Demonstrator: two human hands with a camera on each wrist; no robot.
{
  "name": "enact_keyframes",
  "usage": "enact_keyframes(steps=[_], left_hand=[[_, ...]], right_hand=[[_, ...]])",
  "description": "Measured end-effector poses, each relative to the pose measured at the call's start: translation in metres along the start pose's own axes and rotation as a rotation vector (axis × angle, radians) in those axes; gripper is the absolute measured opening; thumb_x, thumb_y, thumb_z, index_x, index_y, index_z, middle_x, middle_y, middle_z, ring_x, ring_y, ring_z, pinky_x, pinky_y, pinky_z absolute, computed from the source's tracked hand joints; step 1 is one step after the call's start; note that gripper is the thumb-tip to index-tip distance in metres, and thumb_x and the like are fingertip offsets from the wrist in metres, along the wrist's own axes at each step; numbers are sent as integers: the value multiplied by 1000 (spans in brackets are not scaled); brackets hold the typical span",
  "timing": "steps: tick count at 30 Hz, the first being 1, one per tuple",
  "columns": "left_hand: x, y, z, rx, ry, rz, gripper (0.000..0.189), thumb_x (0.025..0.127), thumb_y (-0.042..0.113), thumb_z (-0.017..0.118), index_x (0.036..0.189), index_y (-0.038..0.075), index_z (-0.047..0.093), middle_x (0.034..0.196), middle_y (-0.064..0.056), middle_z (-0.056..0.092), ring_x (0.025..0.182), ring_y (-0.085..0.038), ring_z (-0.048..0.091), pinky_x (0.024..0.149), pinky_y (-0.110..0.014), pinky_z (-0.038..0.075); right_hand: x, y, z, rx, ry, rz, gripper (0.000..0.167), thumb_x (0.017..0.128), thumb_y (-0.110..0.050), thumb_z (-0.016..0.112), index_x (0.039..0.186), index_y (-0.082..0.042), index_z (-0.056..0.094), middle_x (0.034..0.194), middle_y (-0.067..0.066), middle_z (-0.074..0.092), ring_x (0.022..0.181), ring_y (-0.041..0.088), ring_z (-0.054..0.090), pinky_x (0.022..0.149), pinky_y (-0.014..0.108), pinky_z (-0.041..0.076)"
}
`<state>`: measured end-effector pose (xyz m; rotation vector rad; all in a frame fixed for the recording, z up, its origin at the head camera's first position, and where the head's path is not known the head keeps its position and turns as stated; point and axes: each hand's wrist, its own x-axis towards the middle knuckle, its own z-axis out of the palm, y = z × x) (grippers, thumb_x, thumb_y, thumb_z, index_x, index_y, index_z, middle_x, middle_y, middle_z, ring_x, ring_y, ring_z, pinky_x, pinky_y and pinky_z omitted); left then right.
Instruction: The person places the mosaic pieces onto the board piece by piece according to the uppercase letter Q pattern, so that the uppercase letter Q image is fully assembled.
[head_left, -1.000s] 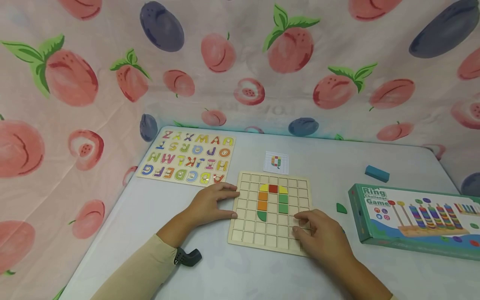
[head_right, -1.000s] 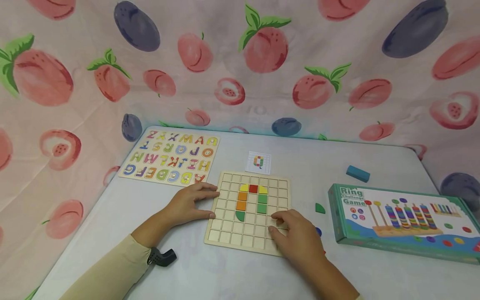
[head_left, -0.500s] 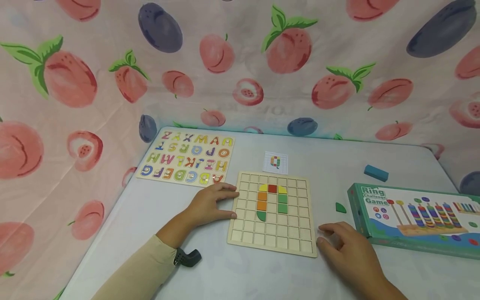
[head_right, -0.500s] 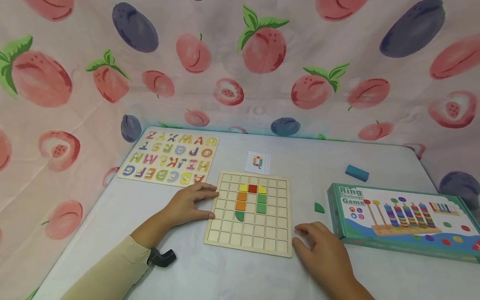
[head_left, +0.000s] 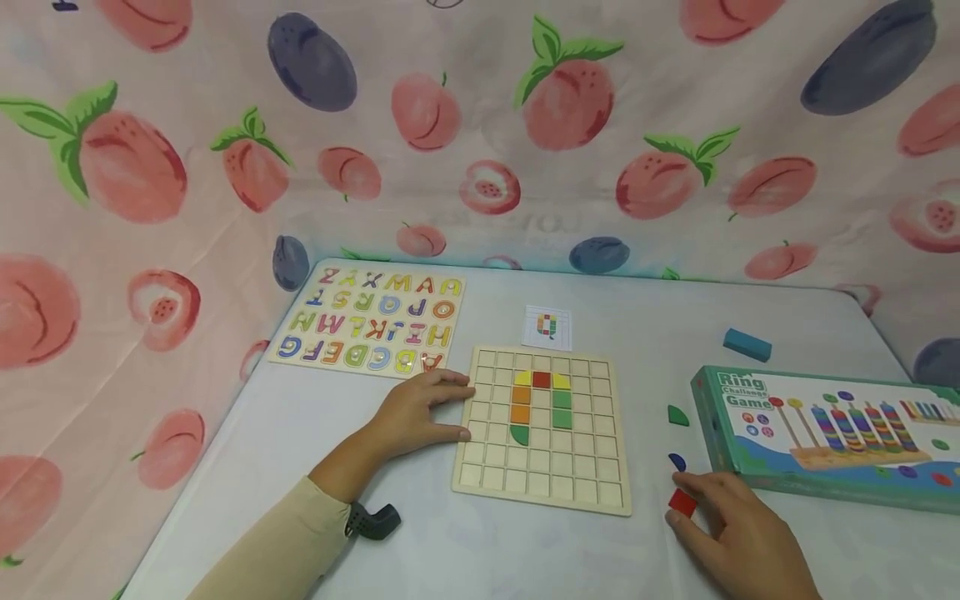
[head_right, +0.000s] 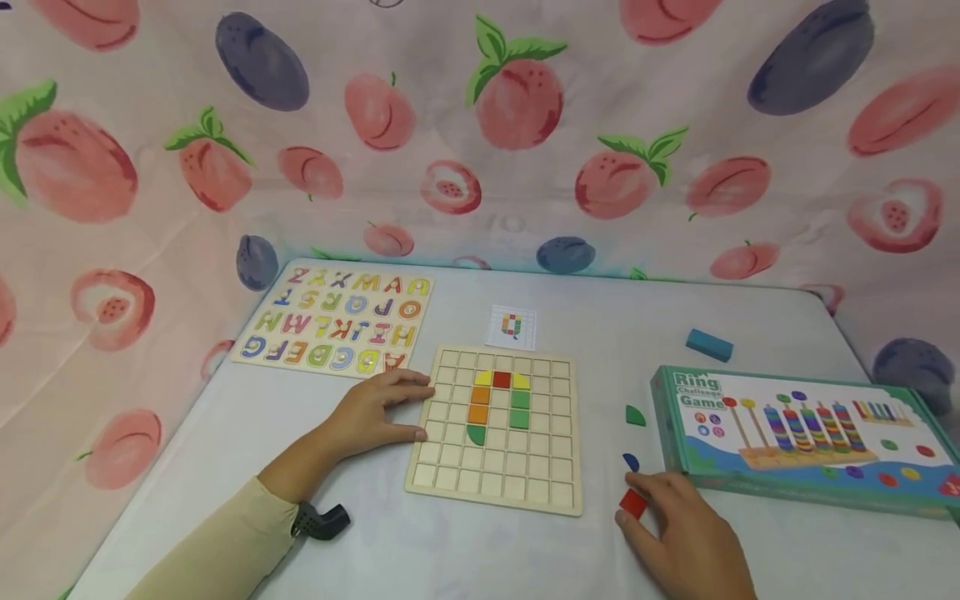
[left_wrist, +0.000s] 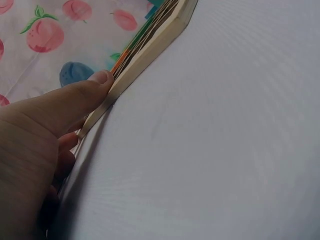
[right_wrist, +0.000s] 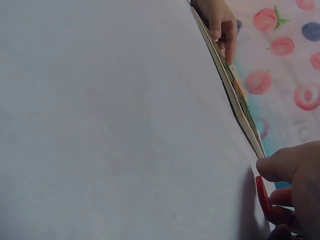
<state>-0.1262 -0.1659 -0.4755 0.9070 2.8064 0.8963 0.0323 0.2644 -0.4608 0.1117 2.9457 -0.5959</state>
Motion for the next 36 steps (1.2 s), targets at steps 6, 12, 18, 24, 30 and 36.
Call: enact_keyframes(steps=[6, 12, 18, 24, 30, 36], left_hand=[[0, 0, 0, -6, 1, 0, 66, 79, 45, 96, 138, 20, 75, 143, 7, 64, 136, -17, 58, 114, -43, 48], [-1, 1, 0, -9, 7, 11, 65, 79, 45, 95, 137, 21, 76, 143, 7, 64, 135, -19, 58, 113, -44, 48], [0, 0, 0, -3, -8, -1, 66, 80, 45, 95, 137, 20, 75, 144, 7, 63, 136, -18, 58, 114, -43, 48], [0, -1, 0, -1, -10, -8, 66, 80, 45, 95, 138, 20, 75, 144, 7, 63, 137, -18, 57, 115, -43, 47], [0, -2, 1, 2, -6, 0, 65, 80, 44, 95, 137, 21, 75, 144, 7, 64, 138, -18, 57, 115, -43, 47], [0, -1, 0, 6, -3, 6, 65, 80, 45, 95, 137, 21, 75, 144, 7, 64, 137, -18, 57, 115, -43, 47]], right_hand=[[-3, 5, 0, -34, -25, 20, 69, 81, -52, 91, 130, -6, 74, 111, 6, 66, 82, 19, 55, 71, 36, 59], [-1, 8, -1, -25, -71, 43, 60, 81, -42, 93, 127, -8, 76, 103, 3, 63, 79, 18, 53, 69, 32, 55], [0, 6, -1, 10, -97, 71, 47, 85, -28, 91, 125, -9, 76, 100, 1, 62, 81, 19, 52, 65, 27, 50], [-1, -1, 0, 29, -31, 13, 38, 85, -21, 89, 120, -13, 78, 105, 1, 65, 84, 19, 52, 64, 24, 48], [5, -16, 0, 68, -7, -36, 35, 87, -24, 87, 119, -16, 77, 105, -2, 64, 80, 16, 51, 59, 24, 43], [14, -35, 2, 134, 40, -119, 30, 88, -24, 86, 117, -25, 78, 108, -9, 66, 75, 10, 50, 59, 23, 44]])
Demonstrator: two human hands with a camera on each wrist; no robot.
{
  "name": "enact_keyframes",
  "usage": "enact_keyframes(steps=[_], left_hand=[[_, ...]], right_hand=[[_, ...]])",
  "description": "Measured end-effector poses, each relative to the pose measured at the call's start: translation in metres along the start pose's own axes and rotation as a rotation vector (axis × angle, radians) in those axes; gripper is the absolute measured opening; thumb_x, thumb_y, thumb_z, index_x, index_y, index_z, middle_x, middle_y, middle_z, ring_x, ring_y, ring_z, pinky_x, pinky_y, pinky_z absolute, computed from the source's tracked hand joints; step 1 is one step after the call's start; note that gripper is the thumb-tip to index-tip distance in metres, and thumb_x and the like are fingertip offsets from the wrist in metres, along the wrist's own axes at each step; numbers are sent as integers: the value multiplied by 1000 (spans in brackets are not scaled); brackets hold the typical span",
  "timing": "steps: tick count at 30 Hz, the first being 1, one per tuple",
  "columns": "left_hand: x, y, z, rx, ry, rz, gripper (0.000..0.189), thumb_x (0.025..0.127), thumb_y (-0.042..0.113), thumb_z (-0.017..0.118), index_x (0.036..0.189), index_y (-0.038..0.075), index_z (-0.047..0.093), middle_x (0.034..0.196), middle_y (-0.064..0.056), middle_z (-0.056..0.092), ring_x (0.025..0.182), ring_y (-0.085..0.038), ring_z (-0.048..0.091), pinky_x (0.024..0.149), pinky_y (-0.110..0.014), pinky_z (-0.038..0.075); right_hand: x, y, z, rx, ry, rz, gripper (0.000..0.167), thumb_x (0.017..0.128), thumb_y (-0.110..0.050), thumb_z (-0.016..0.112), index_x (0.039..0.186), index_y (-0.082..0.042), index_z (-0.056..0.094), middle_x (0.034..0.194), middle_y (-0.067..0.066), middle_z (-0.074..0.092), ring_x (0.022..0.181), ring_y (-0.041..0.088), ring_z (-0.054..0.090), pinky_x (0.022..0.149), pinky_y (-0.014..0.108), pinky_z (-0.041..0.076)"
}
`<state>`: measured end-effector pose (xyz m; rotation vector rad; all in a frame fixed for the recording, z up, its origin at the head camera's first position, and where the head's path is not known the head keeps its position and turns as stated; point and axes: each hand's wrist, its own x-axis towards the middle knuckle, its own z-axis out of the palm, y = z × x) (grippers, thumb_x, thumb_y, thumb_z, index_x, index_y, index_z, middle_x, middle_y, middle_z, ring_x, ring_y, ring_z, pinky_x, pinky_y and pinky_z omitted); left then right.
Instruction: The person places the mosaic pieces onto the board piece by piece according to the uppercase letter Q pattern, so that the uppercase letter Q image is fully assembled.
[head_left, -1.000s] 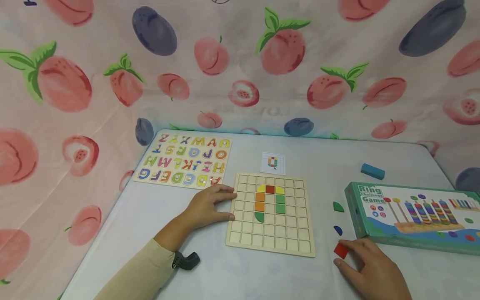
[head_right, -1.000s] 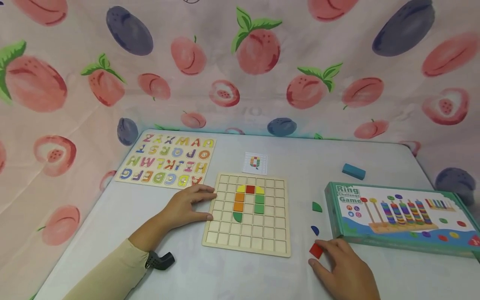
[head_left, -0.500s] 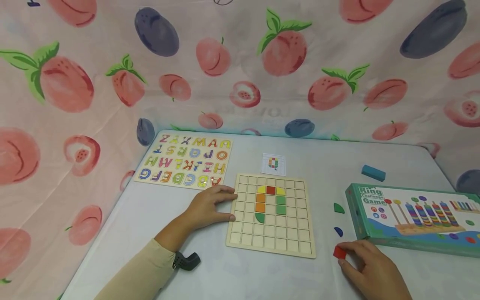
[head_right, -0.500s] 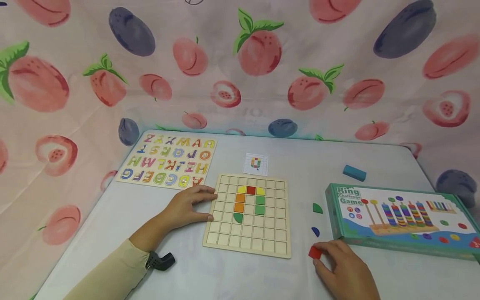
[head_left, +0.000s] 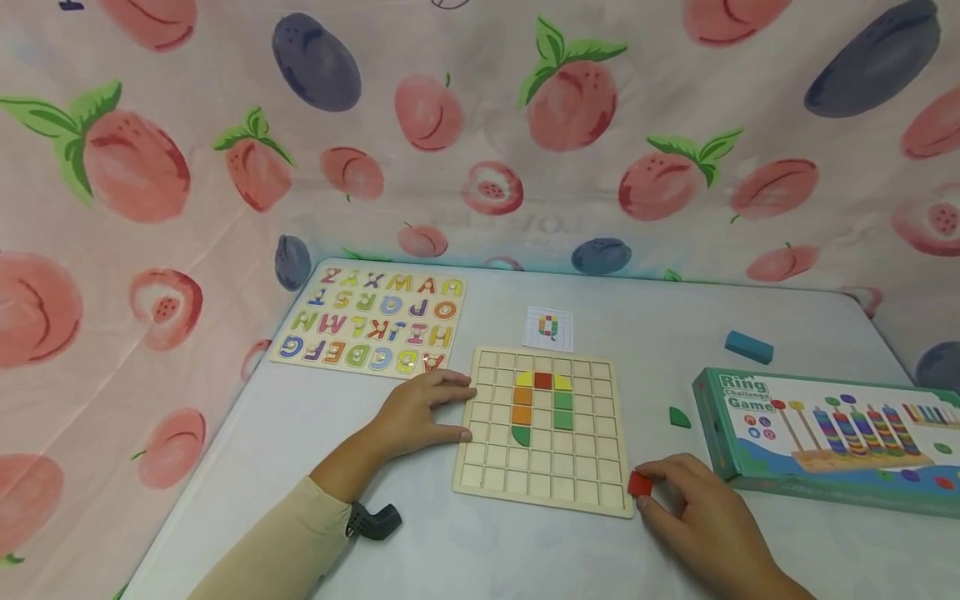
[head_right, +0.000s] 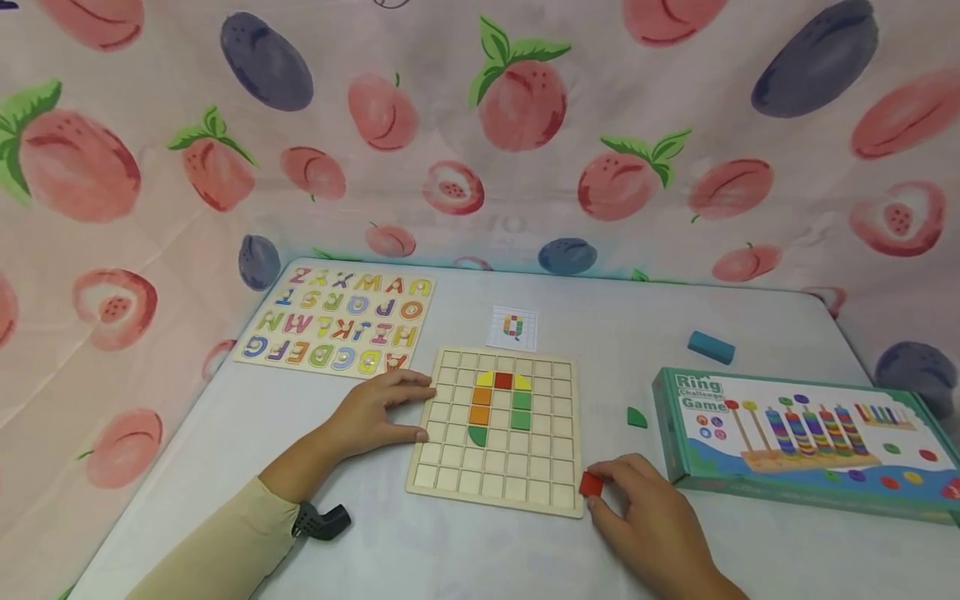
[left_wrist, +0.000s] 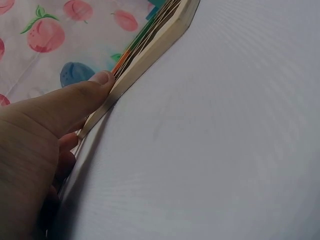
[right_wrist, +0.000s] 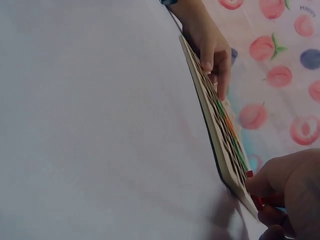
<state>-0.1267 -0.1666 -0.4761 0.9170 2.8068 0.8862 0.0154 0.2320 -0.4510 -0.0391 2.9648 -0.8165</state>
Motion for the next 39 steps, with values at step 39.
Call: enact_keyframes(steps=[39], left_hand=[[0, 2, -1, -4, -1, 0, 65, 80, 44, 95, 137, 20, 75, 144, 5, 64, 136, -20, 58, 113, -45, 48]], right_hand=[[69, -82, 50, -11, 47, -250, 25, 86, -18, 86, 111, -20, 83, 96, -11, 62, 68, 7, 49, 56, 24, 42]])
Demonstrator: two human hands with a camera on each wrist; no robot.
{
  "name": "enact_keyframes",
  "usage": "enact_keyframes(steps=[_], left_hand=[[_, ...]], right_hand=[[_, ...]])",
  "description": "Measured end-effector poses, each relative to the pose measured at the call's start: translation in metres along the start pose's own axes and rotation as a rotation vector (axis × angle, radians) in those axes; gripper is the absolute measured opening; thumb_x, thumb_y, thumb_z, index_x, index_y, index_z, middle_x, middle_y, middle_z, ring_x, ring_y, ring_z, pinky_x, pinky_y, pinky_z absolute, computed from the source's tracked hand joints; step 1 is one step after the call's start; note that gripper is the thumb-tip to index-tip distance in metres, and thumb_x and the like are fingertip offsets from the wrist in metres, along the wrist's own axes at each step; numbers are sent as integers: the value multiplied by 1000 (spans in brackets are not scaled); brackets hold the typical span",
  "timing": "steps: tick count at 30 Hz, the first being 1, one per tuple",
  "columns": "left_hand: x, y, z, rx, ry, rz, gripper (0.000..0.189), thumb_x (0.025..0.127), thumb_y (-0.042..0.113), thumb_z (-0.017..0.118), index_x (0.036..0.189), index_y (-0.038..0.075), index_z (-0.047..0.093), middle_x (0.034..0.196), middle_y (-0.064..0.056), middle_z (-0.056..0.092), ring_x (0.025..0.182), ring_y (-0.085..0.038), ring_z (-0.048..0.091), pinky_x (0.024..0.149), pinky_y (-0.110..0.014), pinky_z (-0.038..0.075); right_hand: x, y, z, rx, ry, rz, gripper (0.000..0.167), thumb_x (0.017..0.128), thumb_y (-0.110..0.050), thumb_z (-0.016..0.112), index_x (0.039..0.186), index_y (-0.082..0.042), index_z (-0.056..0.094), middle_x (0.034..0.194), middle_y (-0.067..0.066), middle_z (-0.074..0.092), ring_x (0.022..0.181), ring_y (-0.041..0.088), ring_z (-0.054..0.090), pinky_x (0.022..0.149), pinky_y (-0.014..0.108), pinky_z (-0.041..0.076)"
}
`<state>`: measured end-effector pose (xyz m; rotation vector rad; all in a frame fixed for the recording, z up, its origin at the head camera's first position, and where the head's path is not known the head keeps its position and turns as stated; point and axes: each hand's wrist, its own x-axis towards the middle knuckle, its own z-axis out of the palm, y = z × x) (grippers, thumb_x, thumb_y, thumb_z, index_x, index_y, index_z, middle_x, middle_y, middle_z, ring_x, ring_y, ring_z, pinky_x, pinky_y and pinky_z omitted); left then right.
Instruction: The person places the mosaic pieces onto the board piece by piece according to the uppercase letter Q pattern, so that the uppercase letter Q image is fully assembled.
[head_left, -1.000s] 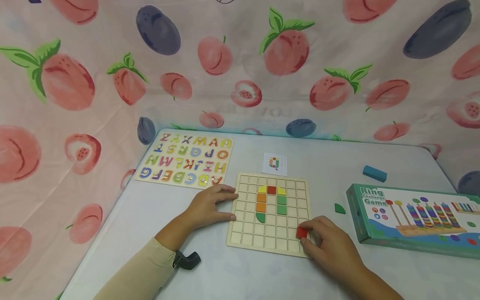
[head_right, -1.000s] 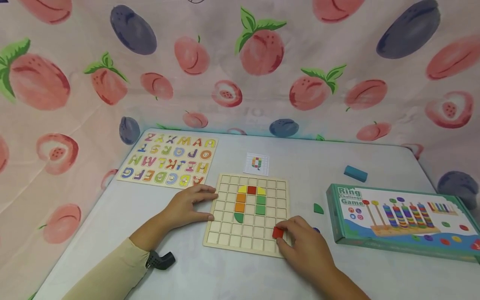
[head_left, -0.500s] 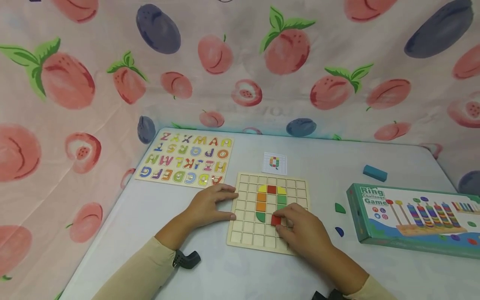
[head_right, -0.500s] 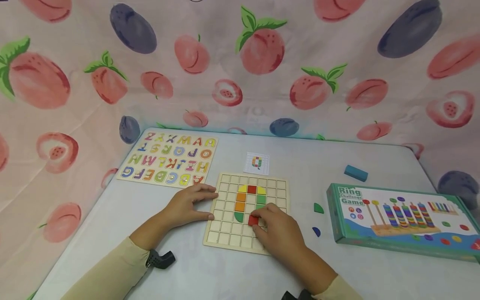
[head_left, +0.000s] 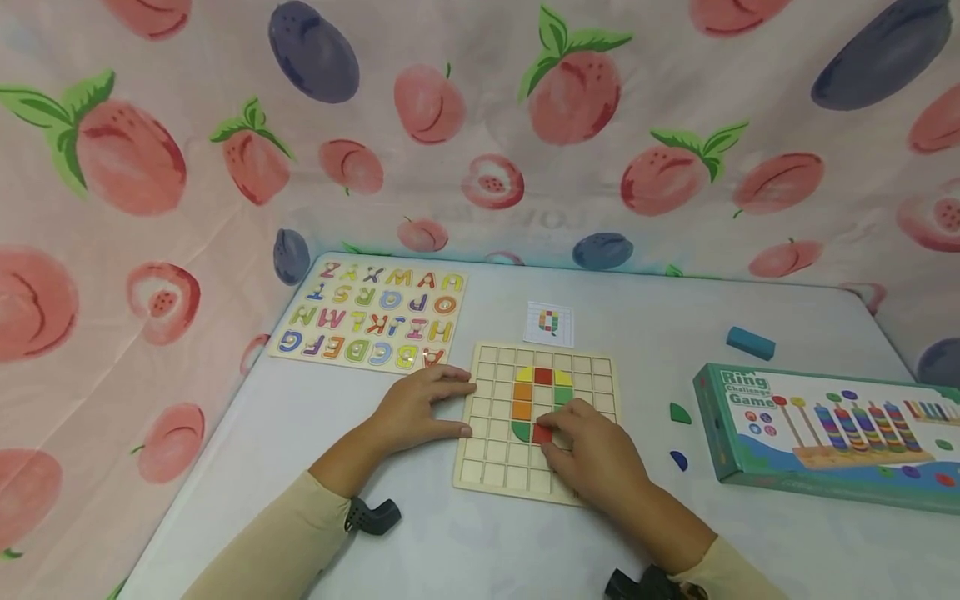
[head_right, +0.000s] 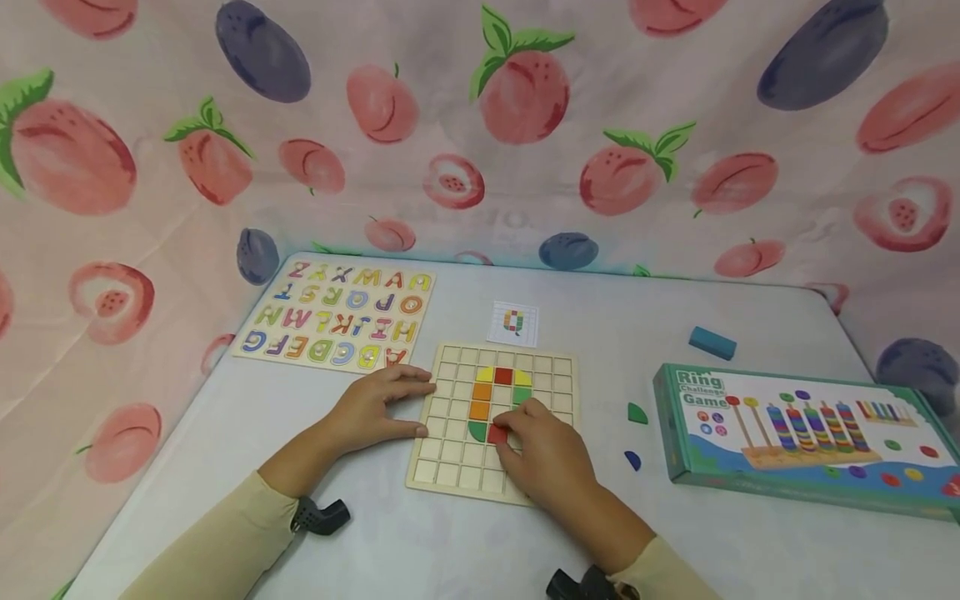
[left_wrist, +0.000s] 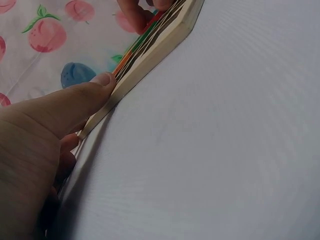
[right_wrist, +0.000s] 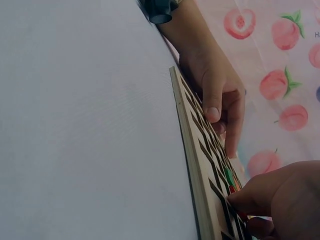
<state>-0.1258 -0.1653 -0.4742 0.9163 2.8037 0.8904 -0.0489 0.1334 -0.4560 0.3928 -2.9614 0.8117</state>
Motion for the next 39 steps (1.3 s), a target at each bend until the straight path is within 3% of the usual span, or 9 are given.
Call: enact_keyframes(steps=[13, 22, 25, 32, 35, 39], left_hand=[[1, 0, 1, -7, 8, 11, 65, 79, 45, 95, 136, 20, 76, 143, 5, 64, 136, -19, 58, 113, -45, 48], [1, 0, 0, -3, 13, 10, 66, 79, 45, 96, 137, 21, 76, 143, 6, 64, 136, -19, 57, 113, -45, 48], [1, -2, 1, -1, 12, 16, 66, 79, 45, 96, 137, 21, 76, 144, 6, 64, 136, -18, 57, 113, -44, 48], [1, -2, 1, -1, 8, 17, 66, 79, 45, 96, 137, 20, 75, 144, 6, 64, 136, -18, 57, 114, -44, 48], [1, -2, 0, -7, 2, 10, 66, 79, 44, 96, 137, 20, 75, 144, 5, 64, 137, -19, 57, 114, -44, 47], [1, -1, 0, -5, -2, 5, 66, 80, 44, 95, 137, 19, 75, 144, 5, 64, 137, -19, 57, 115, -44, 47]], right_hand=[[2, -5, -1, -23, -10, 14, 28, 86, -18, 85, 114, -19, 83, 94, -9, 61, 69, 8, 48, 55, 25, 40], [-7, 7, -13, 85, 105, 62, 26, 91, -18, 81, 117, -17, 81, 107, -7, 70, 72, 9, 53, 57, 26, 44], [-14, 21, -16, 97, 170, 94, 26, 92, -17, 80, 117, -16, 81, 112, -5, 71, 78, 9, 55, 61, 26, 46], [-30, 53, -28, 95, 244, 212, 30, 94, -19, 80, 124, -12, 78, 115, 5, 70, 70, 16, 54, 57, 29, 45], [-35, 60, -34, 85, 263, 297, 37, 96, -20, 78, 130, -8, 74, 128, 14, 68, 86, 26, 65, 67, 36, 53], [-38, 62, -41, 88, 254, 406, 53, 98, -23, 76, 145, -1, 63, 147, 26, 55, 104, 37, 66, 79, 48, 55]])
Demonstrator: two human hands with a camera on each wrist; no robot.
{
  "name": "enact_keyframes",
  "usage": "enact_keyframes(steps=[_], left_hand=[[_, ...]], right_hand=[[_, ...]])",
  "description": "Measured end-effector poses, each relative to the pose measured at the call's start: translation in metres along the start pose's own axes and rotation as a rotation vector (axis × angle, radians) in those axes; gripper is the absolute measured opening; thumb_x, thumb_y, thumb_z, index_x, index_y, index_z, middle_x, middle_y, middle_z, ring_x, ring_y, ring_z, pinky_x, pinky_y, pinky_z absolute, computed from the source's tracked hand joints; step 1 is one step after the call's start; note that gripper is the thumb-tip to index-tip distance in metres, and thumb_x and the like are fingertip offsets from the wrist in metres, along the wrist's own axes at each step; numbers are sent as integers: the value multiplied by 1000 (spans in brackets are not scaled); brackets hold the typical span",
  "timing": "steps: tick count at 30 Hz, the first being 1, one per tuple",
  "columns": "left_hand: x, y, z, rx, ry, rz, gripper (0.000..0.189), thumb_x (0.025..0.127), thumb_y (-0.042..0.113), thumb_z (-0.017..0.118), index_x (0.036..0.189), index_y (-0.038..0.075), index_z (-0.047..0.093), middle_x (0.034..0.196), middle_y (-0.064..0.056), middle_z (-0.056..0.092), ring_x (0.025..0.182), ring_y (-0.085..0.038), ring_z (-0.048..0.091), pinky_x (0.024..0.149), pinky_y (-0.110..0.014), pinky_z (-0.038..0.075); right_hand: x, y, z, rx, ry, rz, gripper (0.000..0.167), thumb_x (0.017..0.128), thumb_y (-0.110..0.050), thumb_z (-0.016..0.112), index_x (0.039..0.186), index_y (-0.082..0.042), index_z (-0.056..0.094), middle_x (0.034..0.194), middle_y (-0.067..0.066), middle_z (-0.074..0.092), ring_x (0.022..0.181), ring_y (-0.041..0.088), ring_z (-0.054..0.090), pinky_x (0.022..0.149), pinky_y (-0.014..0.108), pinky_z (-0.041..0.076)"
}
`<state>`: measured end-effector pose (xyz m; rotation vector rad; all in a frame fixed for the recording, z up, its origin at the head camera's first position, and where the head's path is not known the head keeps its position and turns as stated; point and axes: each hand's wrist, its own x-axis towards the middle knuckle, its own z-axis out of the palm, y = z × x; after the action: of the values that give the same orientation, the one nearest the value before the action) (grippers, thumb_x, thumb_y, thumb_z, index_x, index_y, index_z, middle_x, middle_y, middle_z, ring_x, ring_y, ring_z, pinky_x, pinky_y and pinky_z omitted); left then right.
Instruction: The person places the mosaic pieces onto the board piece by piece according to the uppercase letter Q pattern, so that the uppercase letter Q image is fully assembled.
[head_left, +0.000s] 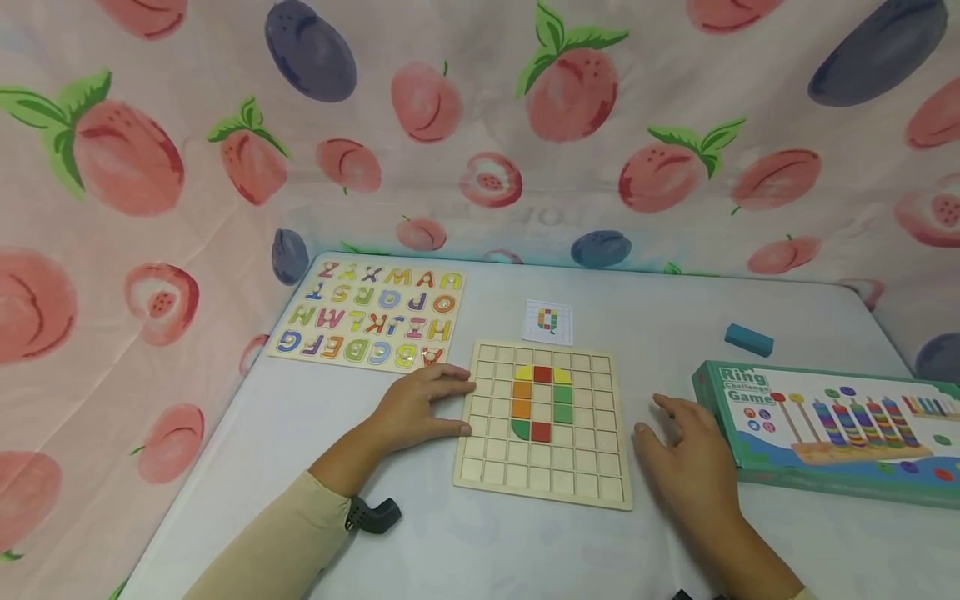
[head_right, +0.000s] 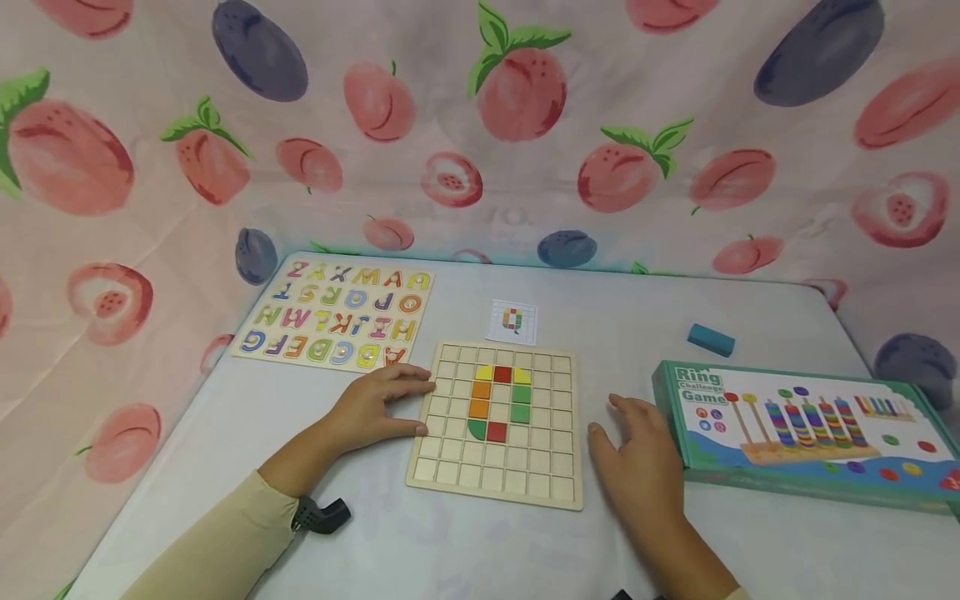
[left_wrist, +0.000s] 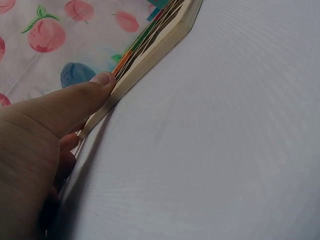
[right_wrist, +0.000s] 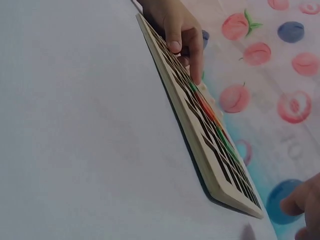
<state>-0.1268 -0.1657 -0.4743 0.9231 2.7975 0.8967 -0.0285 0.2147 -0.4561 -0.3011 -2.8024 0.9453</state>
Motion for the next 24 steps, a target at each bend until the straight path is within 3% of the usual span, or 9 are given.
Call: enact_keyframes(steps=[3, 8, 14, 20, 24], left_hand=[[0, 0, 0, 0, 2, 0, 66, 79, 44, 96, 137, 19, 75, 144, 5, 64, 137, -19, 57, 115, -44, 47], [0, -1, 0, 7, 2, 1, 66, 80, 46, 95, 138, 19, 75, 144, 5, 64, 137, -19, 57, 114, -44, 47], [0, -3, 1, 11, -7, -13, 67, 80, 46, 95, 138, 20, 75, 145, 6, 64, 138, -18, 56, 115, -44, 46], [0, -3, 1, 13, -10, -20, 67, 80, 46, 95, 138, 20, 75, 145, 6, 64, 138, -17, 56, 116, -43, 46], [0, -2, 1, 15, -9, -14, 67, 80, 46, 95, 138, 20, 75, 145, 6, 64, 138, -18, 56, 115, -44, 47]], right_hand=[[0, 0, -3, 0, -41, 57, 70, 99, -27, 75, 155, 5, 50, 157, 33, 42, 119, 48, 61, 93, 60, 54], [4, 0, -6, -36, -124, 119, 83, 101, -35, 71, 161, 10, 34, 160, 40, 33, 147, 60, 35, 114, 75, 34], [3, -1, -6, -44, -140, 106, 73, 102, -30, 69, 156, 11, 43, 155, 39, 43, 146, 58, 39, 114, 74, 35], [-2, -3, -3, 29, -88, 26, 52, 100, -13, 69, 147, 7, 59, 146, 32, 57, 141, 54, 49, 110, 72, 42], [-4, -4, -4, 65, -86, -16, 46, 100, -11, 69, 143, 3, 64, 143, 28, 62, 129, 49, 60, 97, 64, 54]])
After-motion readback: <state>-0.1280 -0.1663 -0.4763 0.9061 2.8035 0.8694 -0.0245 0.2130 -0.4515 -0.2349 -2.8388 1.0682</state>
